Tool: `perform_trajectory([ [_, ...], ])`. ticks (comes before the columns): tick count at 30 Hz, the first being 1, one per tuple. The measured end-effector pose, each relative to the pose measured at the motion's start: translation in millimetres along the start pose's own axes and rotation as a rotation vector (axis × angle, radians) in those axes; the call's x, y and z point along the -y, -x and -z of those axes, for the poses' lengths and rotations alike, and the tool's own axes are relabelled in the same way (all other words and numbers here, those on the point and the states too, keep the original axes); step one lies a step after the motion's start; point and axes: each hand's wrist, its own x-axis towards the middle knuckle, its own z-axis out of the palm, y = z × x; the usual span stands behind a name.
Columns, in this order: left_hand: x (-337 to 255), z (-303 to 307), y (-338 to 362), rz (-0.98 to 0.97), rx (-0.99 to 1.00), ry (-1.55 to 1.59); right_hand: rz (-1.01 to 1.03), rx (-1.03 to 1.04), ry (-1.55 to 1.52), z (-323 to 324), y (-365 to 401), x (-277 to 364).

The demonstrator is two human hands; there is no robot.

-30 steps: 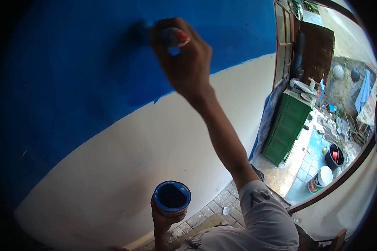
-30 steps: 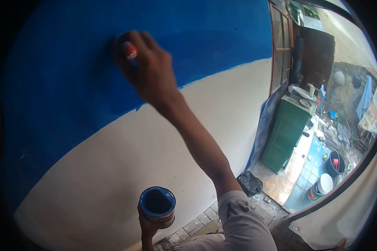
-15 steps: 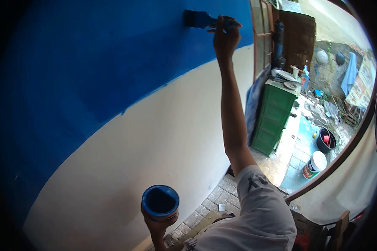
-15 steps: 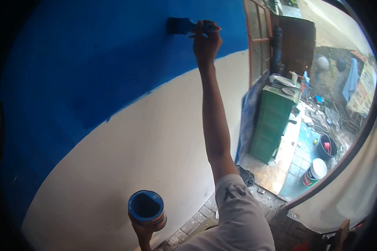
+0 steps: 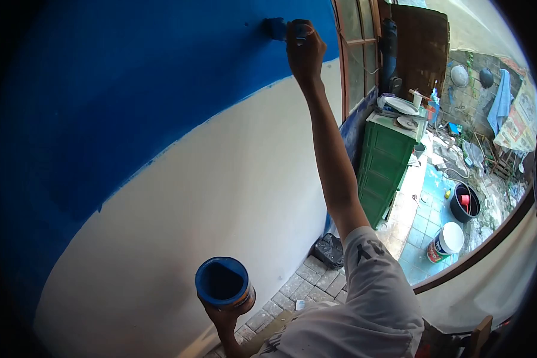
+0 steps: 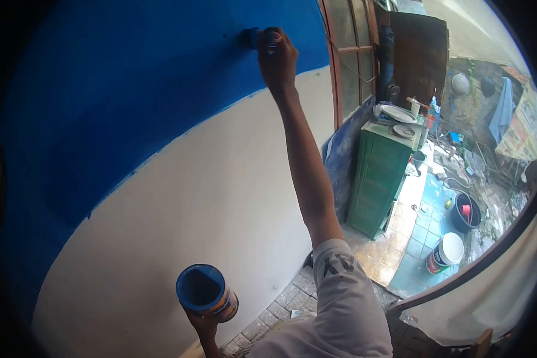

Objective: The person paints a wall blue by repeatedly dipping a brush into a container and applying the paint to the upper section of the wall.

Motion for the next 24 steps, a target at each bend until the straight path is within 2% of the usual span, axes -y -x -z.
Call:
perform_trajectory([
  [3, -3.9, -34.7, -6.6, 0.050, 0.080, 0.058, 0.063, 0.073, -0.103, -13.8, 2.3, 22.6],
  [6, -10.3, -59.4, -9.2, 0.064, 0.115, 0.084, 0.059, 0.116, -0.344, -12.7, 4.2, 71.2],
  [8, -13.4, -70.8, -11.8, 0.061, 0.117, 0.078, 0.043, 0.142, -0.428, -8.8, 3.7, 67.5],
  [10, -16.5, -77.7, -14.4, 0.060, 0.118, 0.072, -0.159, 0.169, -0.646, -9.9, -0.5, 43.8],
  [13, -17.2, -79.7, -15.4, 0.066, 0.095, 0.068, -0.271, 0.097, -0.534, -3.5, -7.5, -39.5],
  [15, -17.7, -78.6, -16.6, 0.079, 0.075, 0.061, -0.230, -0.052, -0.453, 5.7, -6.4, -90.2],
  [17, -15.4, -75.5, -12.6, 0.088, 0.048, 0.059, -0.135, -0.107, -0.123, 18.7, -10.2, -116.5],
  [19, -12.8, -76.7, -15.7, 0.088, 0.024, 0.068, -0.049, 0.035, 0.270, 27.2, -7.9, -105.5],
  [21, -7.4, -70.9, -12.6, 0.077, 0.010, -0.020, -0.064, 0.032, 0.074, 12.6, 5.8, -92.2],
  [22, -4.9, -70.4, -11.8, 0.081, 0.008, -0.020, -0.014, 0.052, 0.117, 4.5, 14.5, -83.1],
  [24, -1.0, -70.4, -12.5, 0.056, 0.004, -0.023, -0.011, 0.053, -0.011, -3.9, 22.7, -38.2],
])
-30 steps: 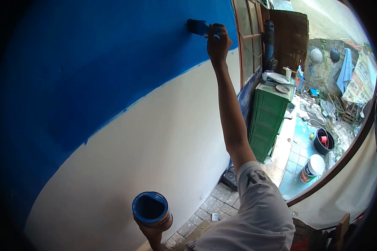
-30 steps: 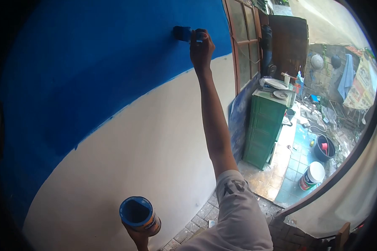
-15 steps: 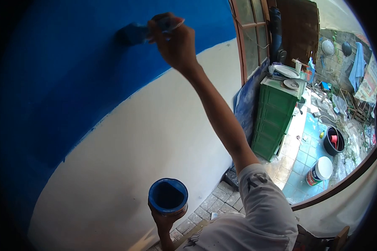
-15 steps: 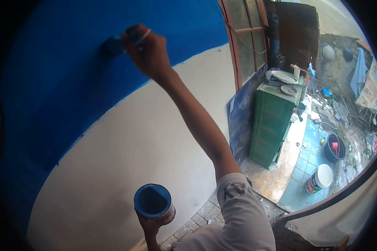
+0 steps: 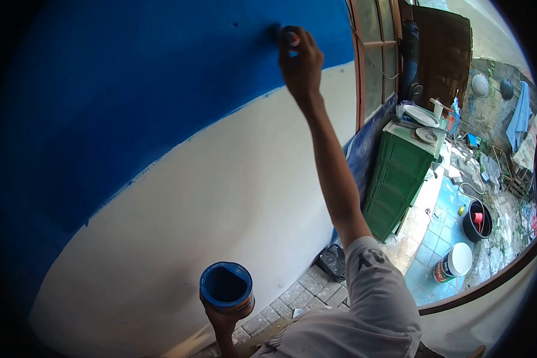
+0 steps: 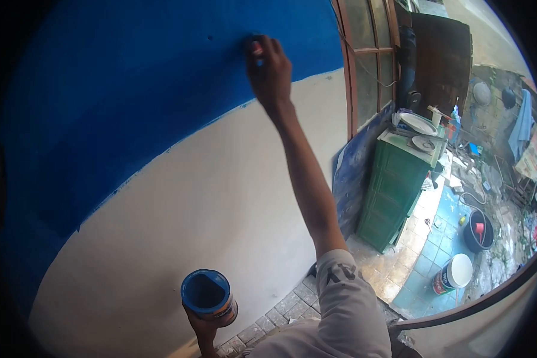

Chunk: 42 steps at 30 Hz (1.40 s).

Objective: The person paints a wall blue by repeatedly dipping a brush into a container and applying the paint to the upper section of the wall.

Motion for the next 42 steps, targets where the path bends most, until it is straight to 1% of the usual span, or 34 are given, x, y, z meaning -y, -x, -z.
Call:
perform_trajectory([
  [3, -7.1, -5.7, -1.0, -0.025, -0.017, -0.028, 0.038, -0.009, -0.153, 2.6, 9.4, 68.9],
  [5, -6.0, -9.7, -1.9, -0.017, -0.008, -0.015, -0.001, 0.044, -0.420, 4.1, 25.6, 95.3],
  [6, -6.5, -11.1, -0.9, -0.014, 0.002, -0.004, -0.008, 0.051, -0.424, 8.1, 34.5, 100.4],
  [8, -11.6, -16.2, 1.8, -0.009, -0.004, -0.036, -0.302, 0.200, -0.668, 11.0, 52.8, 105.7],
  [9, -13.5, -15.3, 4.2, -0.015, -0.004, -0.067, -0.347, 0.140, -0.671, 8.4, 62.5, 90.4],
  [10, -13.7, -12.2, 8.6, -0.010, -0.015, -0.073, -0.488, 0.016, -0.765, 7.3, 69.7, 75.1],
  [11, -13.8, -10.7, 11.6, -0.039, -0.013, -0.087, -0.525, -0.092, -0.767, 9.7, 73.9, 57.2],
  [12, -14.2, -9.9, 12.9, -0.069, -0.013, -0.100, -0.509, -0.176, -0.662, 15.3, 74.0, 42.5],
  [13, -16.4, -8.0, 16.1, -0.067, -0.032, -0.100, -0.486, -0.193, -0.473, 25.3, 72.7, 33.7],
  [15, -21.2, -5.2, 21.8, 0.028, -0.030, -0.031, -0.384, -0.169, -0.175, 32.8, 71.2, 36.9],
  [16, -21.2, -5.2, 22.4, 0.032, -0.039, -0.029, -0.297, -0.134, -0.107, 29.5, 76.7, 42.8],
  [17, -21.2, -4.8, 21.7, 0.033, -0.035, 0.036, -0.211, -0.100, -0.036, 23.5, 84.1, 52.3],
  [18, -21.3, -3.9, 21.4, 0.038, -0.029, 0.099, -0.141, -0.076, -0.137, 15.6, 90.5, 68.7],
  [19, -18.3, -5.1, 17.5, 0.054, -0.033, 0.097, -0.119, -0.004, -0.180, 14.1, 93.4, 92.5],
  [21, -13.1, -6.8, 15.7, 0.099, -0.045, 0.236, -0.117, 0.134, -0.401, 21.1, 99.2, 122.4],
  [23, -30.4, 1.9, 3.6, -0.082, -0.030, -0.078, -0.468, 0.190, -0.857, 43.1, 96.0, 151.8],
  [24, -39.6, 4.7, -3.9, -0.116, -0.041, -0.161, -0.617, 0.268, -1.079, 61.3, 94.1, 163.9],
  [25, -47.1, 8.8, -8.1, -0.141, -0.043, -0.246, -0.714, 0.340, -1.227, 77.9, 97.9, 172.6],
  [26, -53.1, 13.3, -11.9, -0.163, -0.059, -0.338, -0.726, 0.456, -1.204, 94.5, 108.9, 178.3],
  [27, -58.3, 17.8, -15.9, -0.193, -0.065, -0.425, -0.722, 0.570, -1.176, 110.8, 118.4, 183.0],
  [28, -63.9, 23.0, -19.8, -0.153, -0.083, -0.433, -0.696, 0.730, -1.102, 127.9, 126.5, 188.6],
  [29, -70.6, 28.5, -24.7, -0.216, -0.059, -0.460, -0.655, 0.882, -1.020, 140.7, 131.9, 191.2],
  [30, -76.6, 33.0, -27.8, -0.284, -0.030, -0.484, -0.483, 1.009, -1.034, 145.7, 131.7, 189.7],
  [31, -81.1, 37.3, -30.2, -0.264, -0.036, -0.486, -0.499, 1.135, -1.014, 151.7, 129.6, 196.7],
  [33, -91.5, 45.1, -32.6, -0.321, -0.001, -0.521, -0.449, 1.342, -1.000, 159.4, 138.8, 202.2],
  [35, -102.3, 49.0, -34.1, -0.329, 0.015, -0.542, -0.391, 1.383, -1.101, 156.1, 148.4, 217.2],
  [36, -103.5, 53.2, -35.2, -0.394, 0.051, -0.538, -0.323, 1.366, -1.129, 156.5, 159.6, 222.2],
  [37, -104.1, 55.5, -36.3, -0.458, 0.091, -0.533, -0.259, 1.449, -1.142, 157.0, 166.9, 223.0],
  [38, -102.6, 55.4, -37.3, -0.456, 0.098, -0.535, -0.171, 1.451, -1.163, 156.1, 170.5, 225.4],
  [39, -98.9, 55.0, -38.3, -0.537, 0.096, -0.498, -0.082, 1.451, -1.182, 154.5, 173.0, 227.9],
  [40, -95.0, 54.3, -38.6, -0.615, 0.091, -0.459, -0.089, 1.450, -1.183, 153.4, 174.0, 229.4],
  [41, -92.5, 55.3, -37.2, -0.611, 0.095, -0.460, 0.027, 1.445, -1.156, 153.0, 173.8, 232.0],
  [42, -90.2, 57.3, -35.7, -0.647, 0.087, -0.466, 0.144, 1.437, -1.127, 152.9, 173.8, 234.7],
])
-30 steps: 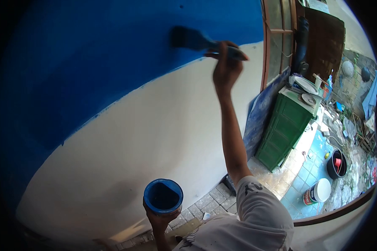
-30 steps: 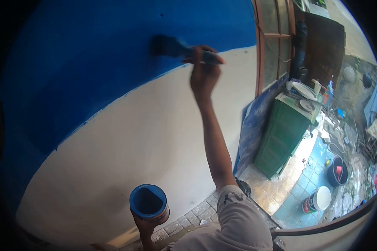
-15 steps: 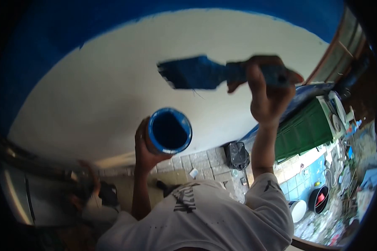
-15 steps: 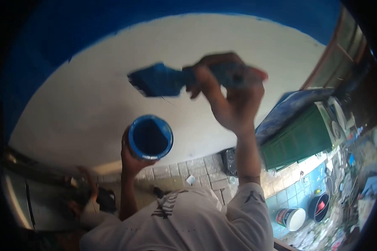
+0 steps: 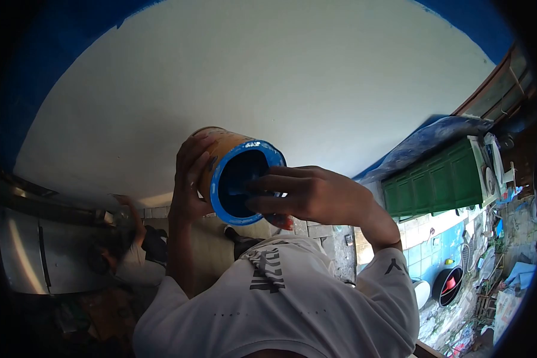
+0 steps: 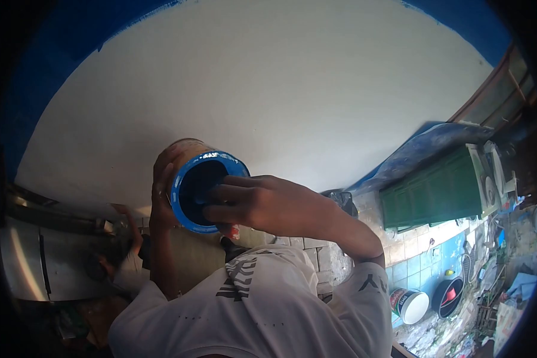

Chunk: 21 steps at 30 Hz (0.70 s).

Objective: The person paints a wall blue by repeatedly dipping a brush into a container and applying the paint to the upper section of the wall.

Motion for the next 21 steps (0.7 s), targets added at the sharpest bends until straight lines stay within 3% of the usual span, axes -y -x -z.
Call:
perform_trajectory([
  [13, -3.5, 17.9, -1.4, -0.111, 0.095, -0.173, 0.163, 0.051, 0.111, -26.2, -14.3, -3.9],
  [15, -5.6, 17.8, -3.3, -0.113, 0.093, -0.177, 0.085, 0.215, 0.053, -17.6, -15.1, -2.9],
  [19, -8.6, 16.0, -4.3, -0.100, 0.087, -0.173, 0.147, 0.129, 0.056, -6.7, -7.5, -9.6],
  [21, -8.7, 14.0, -4.6, -0.094, 0.080, -0.183, 0.082, 0.100, -0.031, 1.7, -3.8, -8.5],
])
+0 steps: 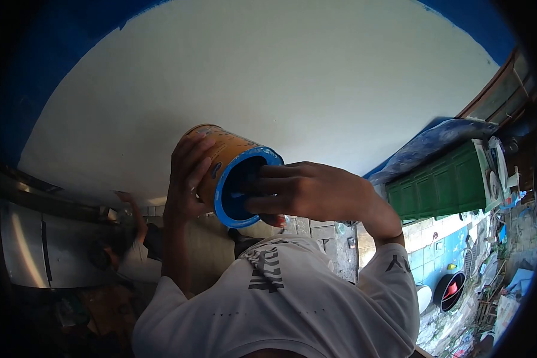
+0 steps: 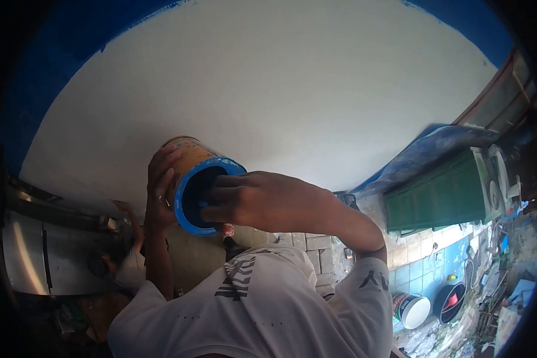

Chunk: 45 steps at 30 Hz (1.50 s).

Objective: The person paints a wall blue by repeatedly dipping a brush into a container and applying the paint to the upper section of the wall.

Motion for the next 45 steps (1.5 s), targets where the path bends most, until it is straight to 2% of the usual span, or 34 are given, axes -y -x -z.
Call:
perform_trajectory([
  [7, -2.4, -2.4, -7.9, -0.030, 0.007, -0.011, -0.080, 0.054, -0.039, -5.2, -3.8, -9.0],
  [9, -3.6, -6.8, -13.7, -0.005, 0.004, 0.007, -0.086, -0.106, -0.134, 1.3, 6.3, -13.3],
  [10, -4.4, -9.7, -15.7, 0.030, -0.003, 0.024, -0.085, -0.105, -0.128, 4.5, 12.4, -13.3],
  [11, -5.7, -13.8, -15.7, 0.028, -0.007, 0.023, -0.143, -0.238, -0.223, 7.5, 20.5, -12.3],
  [13, -9.4, -25.7, -14.3, 0.212, -0.028, 0.125, -0.238, -0.446, -0.322, 15.5, 37.0, -14.1],
  [14, -12.4, -29.7, -13.9, 0.208, -0.031, 0.125, -0.236, -0.446, -0.316, 15.5, 43.2, -15.7],
  [16, -17.5, -35.3, -12.8, 0.428, -0.037, 0.170, -0.305, -0.678, -0.456, 13.4, 52.6, -17.7],
  [17, -17.5, -34.8, -10.7, 0.473, 0.004, 0.143, -0.417, -0.768, -0.547, 14.5, 54.5, -13.4],
  [20, -19.7, -42.8, -9.6, 0.522, -0.066, 0.232, -0.552, -1.081, -0.716, 6.4, 56.8, -18.9],
  [26, -28.4, -48.7, -9.7, 0.534, -0.020, 0.238, -0.777, -1.297, -0.789, -16.5, 70.8, -40.7],
  [30, -31.8, -54.0, -14.1, 0.563, -0.034, 0.292, -0.838, -1.286, -0.838, -25.8, 74.9, -37.9],
  [38, -31.7, -56.2, -21.4, 0.498, 0.001, 0.246, -0.638, -1.196, -0.652, -14.6, 69.0, -10.1],
  [45, -29.4, -54.7, -20.3, 0.541, 0.022, 0.236, -0.591, -1.110, -0.599, -15.6, 64.3, -2.2],
])
